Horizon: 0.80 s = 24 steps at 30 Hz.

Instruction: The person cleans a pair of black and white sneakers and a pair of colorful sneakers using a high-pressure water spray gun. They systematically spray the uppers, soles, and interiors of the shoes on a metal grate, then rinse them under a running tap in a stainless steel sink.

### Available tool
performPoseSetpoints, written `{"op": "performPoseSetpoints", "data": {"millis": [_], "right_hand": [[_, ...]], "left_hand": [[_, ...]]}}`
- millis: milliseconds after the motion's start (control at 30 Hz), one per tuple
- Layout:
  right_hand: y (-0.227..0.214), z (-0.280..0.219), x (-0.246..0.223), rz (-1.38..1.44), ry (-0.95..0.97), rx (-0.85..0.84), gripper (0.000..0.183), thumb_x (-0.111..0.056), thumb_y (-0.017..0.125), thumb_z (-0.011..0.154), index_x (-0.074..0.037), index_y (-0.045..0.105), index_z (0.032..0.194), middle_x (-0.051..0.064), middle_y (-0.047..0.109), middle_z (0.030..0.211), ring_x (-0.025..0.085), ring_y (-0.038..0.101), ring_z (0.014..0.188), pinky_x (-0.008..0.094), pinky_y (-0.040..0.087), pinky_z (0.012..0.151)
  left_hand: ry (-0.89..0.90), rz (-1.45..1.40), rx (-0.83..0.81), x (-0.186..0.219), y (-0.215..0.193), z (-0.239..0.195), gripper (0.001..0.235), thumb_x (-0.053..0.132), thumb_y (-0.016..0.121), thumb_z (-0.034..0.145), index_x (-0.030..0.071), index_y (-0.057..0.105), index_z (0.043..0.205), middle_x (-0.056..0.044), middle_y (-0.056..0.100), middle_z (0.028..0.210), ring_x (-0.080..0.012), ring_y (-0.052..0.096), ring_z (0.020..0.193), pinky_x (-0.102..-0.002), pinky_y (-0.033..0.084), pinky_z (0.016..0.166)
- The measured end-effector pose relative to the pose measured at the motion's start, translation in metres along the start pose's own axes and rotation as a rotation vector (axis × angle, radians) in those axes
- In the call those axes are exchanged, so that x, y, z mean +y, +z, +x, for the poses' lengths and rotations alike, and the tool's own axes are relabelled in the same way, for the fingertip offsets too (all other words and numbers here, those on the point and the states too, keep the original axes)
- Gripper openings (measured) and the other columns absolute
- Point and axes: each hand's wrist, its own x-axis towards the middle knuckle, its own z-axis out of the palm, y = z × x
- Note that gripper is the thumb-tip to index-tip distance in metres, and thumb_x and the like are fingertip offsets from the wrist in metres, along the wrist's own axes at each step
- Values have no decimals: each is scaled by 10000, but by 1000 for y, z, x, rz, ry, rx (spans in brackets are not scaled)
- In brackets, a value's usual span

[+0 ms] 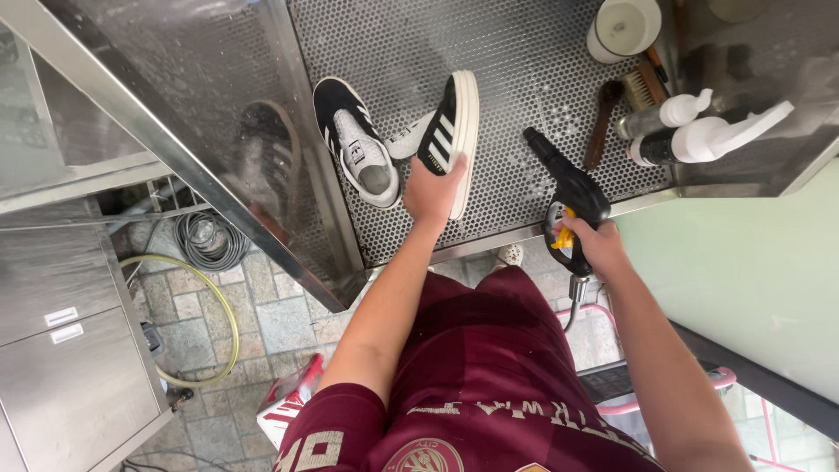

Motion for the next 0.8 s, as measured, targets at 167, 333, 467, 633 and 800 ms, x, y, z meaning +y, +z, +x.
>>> {"op": "performPoseSetpoints", "data": {"millis": [167, 333, 467, 633, 800], "right_hand": [[-5, 7, 8, -53, -36, 6, 275, -167, 667, 956, 49, 672, 1125, 130, 738, 965, 207, 730, 885, 354, 591, 827], [-25, 30, 0, -171, -66, -75, 297, -184, 644, 983, 53, 681, 1159, 153, 759, 1030, 210, 699, 921, 359, 547, 835], [-36, 48, -16, -142, -39, -234, 328, -191, 620, 964, 49, 670, 1181, 150, 760, 1080, 232, 735, 1019, 355, 575, 933], [-46, 66, -38, -161, 58, -462, 346, -209, 602, 968, 43, 646, 1201, 154, 758, 1077, 249, 739, 1018, 368, 573, 944], [-49, 81, -39, -158, 110, -513, 344, -225, 609, 969, 50, 660, 1170, 141, 757, 1025, 256, 729, 948, 396, 579, 890]], "left_hand": [[-37, 50, -24, 3, 5, 8, 875, 811, 678, 712, 37, 660, 1121, -183, 755, 1057, -368, 725, 1026, -470, 523, 924], [-94, 66, 12, -16, 28, 27, 837, 808, 549, 823, 38, 678, 1127, -212, 744, 1027, -401, 698, 1026, -498, 508, 920], [-13, 17, 118, -33, 42, 37, 739, 699, 461, 995, -1, 693, 1030, -210, 730, 961, -412, 696, 949, -513, 510, 853], [189, -333, 246, -4, 16, 7, 486, 504, 573, 992, 36, 705, 1002, -107, 726, 757, -248, 691, 706, -390, 514, 690], [360, -626, 328, 54, -13, -35, 335, 368, 663, 1021, 35, 684, 987, -63, 659, 724, -89, 549, 648, -284, 454, 597]]}}
